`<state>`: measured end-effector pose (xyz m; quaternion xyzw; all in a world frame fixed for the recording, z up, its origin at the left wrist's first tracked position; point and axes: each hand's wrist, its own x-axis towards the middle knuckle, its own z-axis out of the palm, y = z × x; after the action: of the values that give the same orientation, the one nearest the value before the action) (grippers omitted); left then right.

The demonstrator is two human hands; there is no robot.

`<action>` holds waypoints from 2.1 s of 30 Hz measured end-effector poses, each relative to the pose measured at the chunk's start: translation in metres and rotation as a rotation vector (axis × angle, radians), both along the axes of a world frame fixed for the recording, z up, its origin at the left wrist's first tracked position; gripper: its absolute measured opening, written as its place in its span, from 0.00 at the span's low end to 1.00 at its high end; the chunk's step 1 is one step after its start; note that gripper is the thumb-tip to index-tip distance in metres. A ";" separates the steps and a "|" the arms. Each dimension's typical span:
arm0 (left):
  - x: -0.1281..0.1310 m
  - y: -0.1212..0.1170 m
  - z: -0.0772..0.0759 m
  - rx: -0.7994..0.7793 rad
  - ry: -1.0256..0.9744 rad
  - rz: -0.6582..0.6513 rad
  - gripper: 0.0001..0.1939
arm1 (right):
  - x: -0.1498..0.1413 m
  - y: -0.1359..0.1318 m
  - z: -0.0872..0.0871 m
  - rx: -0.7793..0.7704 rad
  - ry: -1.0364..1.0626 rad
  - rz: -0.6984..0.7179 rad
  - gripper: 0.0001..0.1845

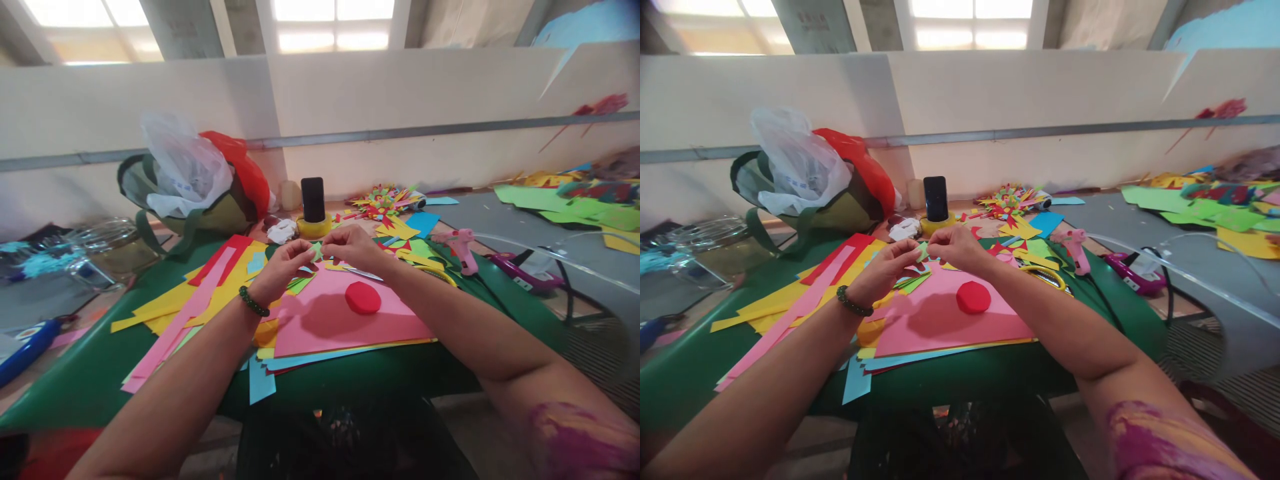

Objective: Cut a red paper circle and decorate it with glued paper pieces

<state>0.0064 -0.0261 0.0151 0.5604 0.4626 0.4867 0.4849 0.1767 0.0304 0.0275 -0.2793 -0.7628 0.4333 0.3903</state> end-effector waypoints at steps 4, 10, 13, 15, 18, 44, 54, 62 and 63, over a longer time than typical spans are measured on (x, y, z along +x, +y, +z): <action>0.000 -0.001 0.000 0.008 0.008 -0.001 0.21 | 0.000 0.001 -0.001 0.000 -0.013 0.010 0.05; -0.002 0.000 0.001 -0.005 0.032 -0.019 0.19 | 0.000 0.000 0.000 -0.024 -0.048 0.040 0.04; -0.003 0.000 0.001 -0.018 0.027 -0.021 0.20 | 0.000 -0.001 0.001 -0.014 -0.052 0.025 0.05; -0.002 0.001 -0.001 0.023 0.069 0.005 0.20 | 0.000 -0.001 0.001 -0.016 -0.047 0.000 0.05; 0.000 0.003 -0.006 0.249 0.272 0.129 0.21 | -0.002 0.000 0.000 -0.045 -0.038 -0.048 0.06; -0.005 0.006 -0.001 0.364 0.369 0.177 0.22 | 0.116 -0.045 0.042 0.301 -0.890 -0.407 0.22; 0.013 0.003 -0.020 0.284 0.659 -0.118 0.13 | 0.223 0.005 -0.038 0.103 -1.078 -0.897 0.25; 0.000 0.012 -0.022 0.033 0.828 -0.143 0.12 | 0.219 0.039 -0.033 -0.201 -0.699 -0.974 0.13; -0.002 0.013 -0.022 -0.005 0.809 -0.164 0.12 | 0.219 0.034 -0.027 -0.188 -0.680 -0.997 0.14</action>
<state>0.0046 -0.0128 -0.0067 0.7403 0.5708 0.1858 0.3026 0.3961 0.0646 0.0003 -0.7584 -0.5807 0.1506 0.2546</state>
